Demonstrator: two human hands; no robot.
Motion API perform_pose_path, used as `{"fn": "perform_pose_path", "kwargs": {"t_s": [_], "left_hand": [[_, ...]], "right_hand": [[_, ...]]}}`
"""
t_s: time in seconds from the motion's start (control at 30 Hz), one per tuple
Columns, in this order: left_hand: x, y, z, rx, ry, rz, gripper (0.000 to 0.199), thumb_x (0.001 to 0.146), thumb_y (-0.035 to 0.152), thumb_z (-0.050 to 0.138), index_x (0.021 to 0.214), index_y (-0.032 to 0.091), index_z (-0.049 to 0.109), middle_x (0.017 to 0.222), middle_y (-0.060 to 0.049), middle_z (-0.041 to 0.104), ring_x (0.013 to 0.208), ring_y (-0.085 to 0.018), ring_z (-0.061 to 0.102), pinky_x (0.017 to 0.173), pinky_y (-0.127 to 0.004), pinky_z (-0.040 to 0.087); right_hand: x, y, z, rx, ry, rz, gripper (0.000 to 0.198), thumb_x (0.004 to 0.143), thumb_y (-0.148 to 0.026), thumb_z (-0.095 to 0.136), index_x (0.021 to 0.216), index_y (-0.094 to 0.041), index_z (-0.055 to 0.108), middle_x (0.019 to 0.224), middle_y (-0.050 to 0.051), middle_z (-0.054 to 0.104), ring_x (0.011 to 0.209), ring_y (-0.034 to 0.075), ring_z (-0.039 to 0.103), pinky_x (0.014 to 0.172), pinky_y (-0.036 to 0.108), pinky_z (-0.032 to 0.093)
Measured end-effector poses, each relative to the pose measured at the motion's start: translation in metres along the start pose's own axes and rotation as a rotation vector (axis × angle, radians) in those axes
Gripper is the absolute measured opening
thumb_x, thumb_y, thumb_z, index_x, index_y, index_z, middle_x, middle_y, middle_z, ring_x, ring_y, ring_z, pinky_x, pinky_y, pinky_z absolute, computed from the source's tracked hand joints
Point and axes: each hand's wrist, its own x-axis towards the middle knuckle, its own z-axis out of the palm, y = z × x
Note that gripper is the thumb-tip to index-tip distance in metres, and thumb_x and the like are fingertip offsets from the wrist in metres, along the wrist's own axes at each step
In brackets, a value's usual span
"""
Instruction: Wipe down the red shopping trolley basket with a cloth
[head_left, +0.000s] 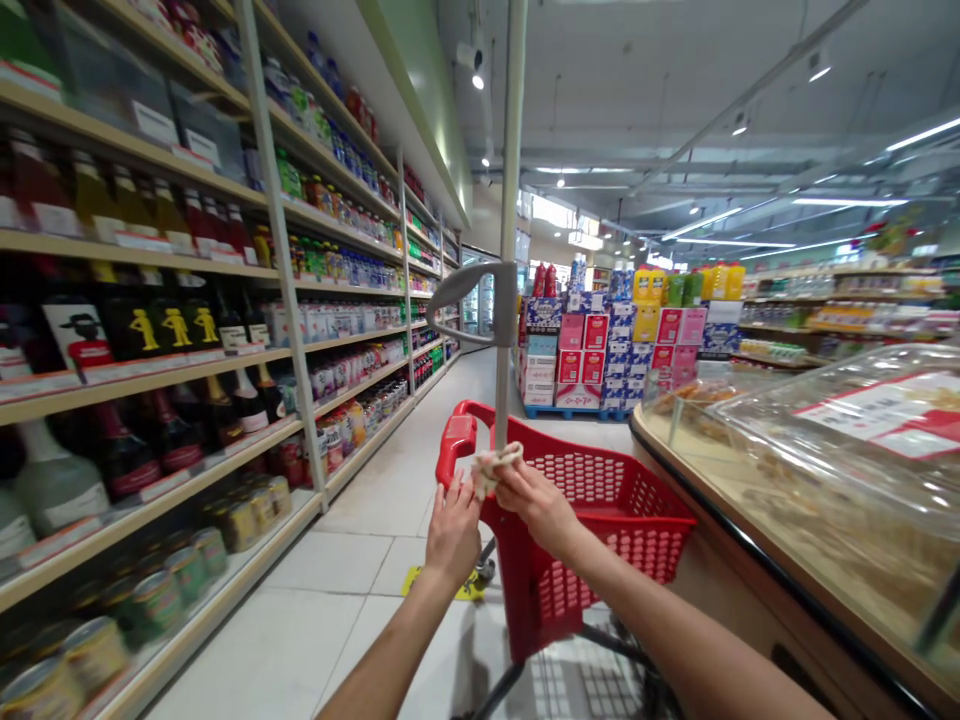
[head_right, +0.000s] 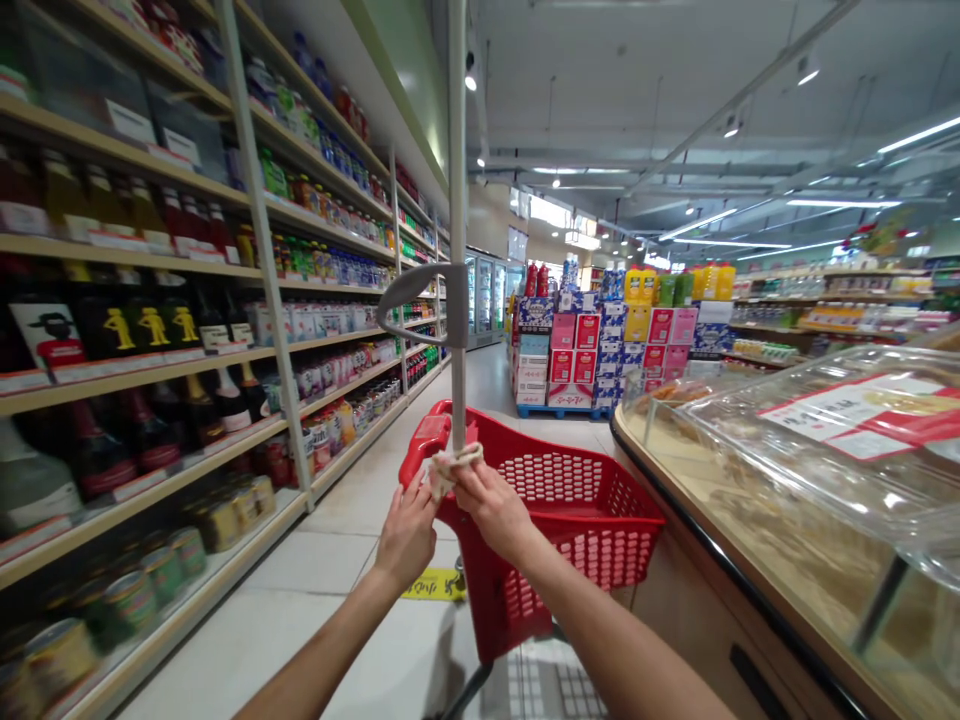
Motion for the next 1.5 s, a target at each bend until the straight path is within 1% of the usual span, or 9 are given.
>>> {"fn": "perform_pose_path", "kwargs": {"t_s": [0.1, 0.27, 0.5, 0.67, 0.9, 1.1, 1.3, 1.37, 1.5], "left_hand": [[0.0, 0.002, -0.001, -0.009, -0.003, -0.001, 0.059, 0.062, 0.001, 0.039, 0.118, 0.016, 0.046, 0.128, -0.008, 0.045, 0.126, -0.024, 0.025, 0.101, -0.046, 0.024], [-0.002, 0.002, -0.006, -0.012, -0.013, 0.018, 0.063, 0.059, 0.002, 0.04, 0.12, 0.018, 0.044, 0.135, -0.006, 0.036, 0.128, -0.024, 0.02, 0.102, -0.046, 0.023], [-0.005, 0.0, -0.005, -0.029, -0.029, 0.033, 0.065, 0.057, 0.007, 0.045, 0.121, 0.017, 0.042, 0.133, -0.008, 0.038, 0.128, -0.024, 0.019, 0.103, -0.046, 0.021], [-0.005, 0.0, -0.006, -0.034, -0.013, 0.053, 0.065, 0.058, 0.008, 0.043, 0.122, 0.015, 0.041, 0.134, -0.009, 0.036, 0.128, -0.025, 0.02, 0.103, -0.046, 0.02], [-0.007, -0.002, -0.002, -0.043, 0.002, 0.042, 0.067, 0.057, 0.011, 0.044, 0.123, 0.012, 0.038, 0.132, -0.01, 0.039, 0.127, -0.024, 0.023, 0.103, -0.045, 0.021], [-0.007, -0.001, -0.003, -0.029, 0.041, 0.068, 0.067, 0.059, 0.01, 0.042, 0.125, 0.011, 0.036, 0.134, -0.009, 0.036, 0.127, -0.024, 0.022, 0.103, -0.044, 0.021], [-0.007, -0.001, -0.001, -0.021, 0.015, 0.057, 0.068, 0.057, 0.01, 0.043, 0.124, 0.008, 0.037, 0.133, -0.01, 0.037, 0.127, -0.024, 0.022, 0.103, -0.044, 0.021], [-0.007, 0.0, -0.001, -0.018, 0.022, 0.053, 0.068, 0.057, 0.011, 0.043, 0.125, 0.007, 0.036, 0.134, -0.01, 0.036, 0.128, -0.024, 0.021, 0.104, -0.044, 0.02], [-0.008, 0.0, -0.003, -0.009, 0.026, 0.064, 0.067, 0.059, 0.01, 0.042, 0.126, 0.008, 0.035, 0.135, -0.01, 0.033, 0.128, -0.023, 0.02, 0.104, -0.043, 0.02]], "right_hand": [[0.005, 0.006, -0.008, -0.016, -0.015, -0.024, 0.03, 0.085, -0.014, 0.041, 0.11, -0.02, 0.055, 0.122, 0.003, 0.051, 0.123, 0.02, 0.031, 0.096, 0.035, 0.039], [0.066, 0.029, -0.031, -0.07, 0.206, 0.08, 0.034, 0.086, -0.009, 0.033, 0.113, -0.016, 0.053, 0.128, 0.005, 0.045, 0.127, 0.021, 0.022, 0.1, 0.039, 0.033], [0.019, 0.011, -0.015, -0.091, -0.065, -0.083, 0.035, 0.084, -0.01, 0.038, 0.116, -0.017, 0.05, 0.128, 0.004, 0.045, 0.128, 0.024, 0.015, 0.1, 0.041, 0.034], [0.058, 0.029, -0.029, -0.113, 0.074, 0.051, 0.035, 0.086, -0.011, 0.034, 0.116, -0.016, 0.05, 0.132, 0.005, 0.039, 0.129, 0.022, 0.011, 0.101, 0.042, 0.031], [0.02, 0.014, -0.015, -0.066, -0.092, -0.082, 0.04, 0.082, -0.01, 0.042, 0.122, -0.018, 0.044, 0.131, 0.003, 0.04, 0.129, 0.023, 0.012, 0.101, 0.041, 0.031], [0.073, 0.033, -0.032, -0.118, 0.126, 0.097, 0.037, 0.085, -0.01, 0.034, 0.119, -0.015, 0.046, 0.135, 0.005, 0.034, 0.13, 0.022, 0.006, 0.102, 0.043, 0.027], [0.022, 0.012, -0.014, -0.118, -0.101, -0.048, 0.04, 0.082, -0.01, 0.039, 0.122, -0.017, 0.045, 0.134, 0.003, 0.035, 0.13, 0.025, 0.007, 0.1, 0.042, 0.03], [0.025, 0.014, -0.015, -0.123, -0.106, -0.022, 0.041, 0.082, -0.01, 0.039, 0.122, -0.019, 0.044, 0.134, 0.003, 0.036, 0.13, 0.023, 0.009, 0.1, 0.042, 0.03], [0.058, 0.025, -0.025, -0.162, 0.023, 0.105, 0.041, 0.082, -0.007, 0.034, 0.121, -0.017, 0.045, 0.136, 0.005, 0.032, 0.13, 0.023, 0.005, 0.1, 0.046, 0.025]]}}
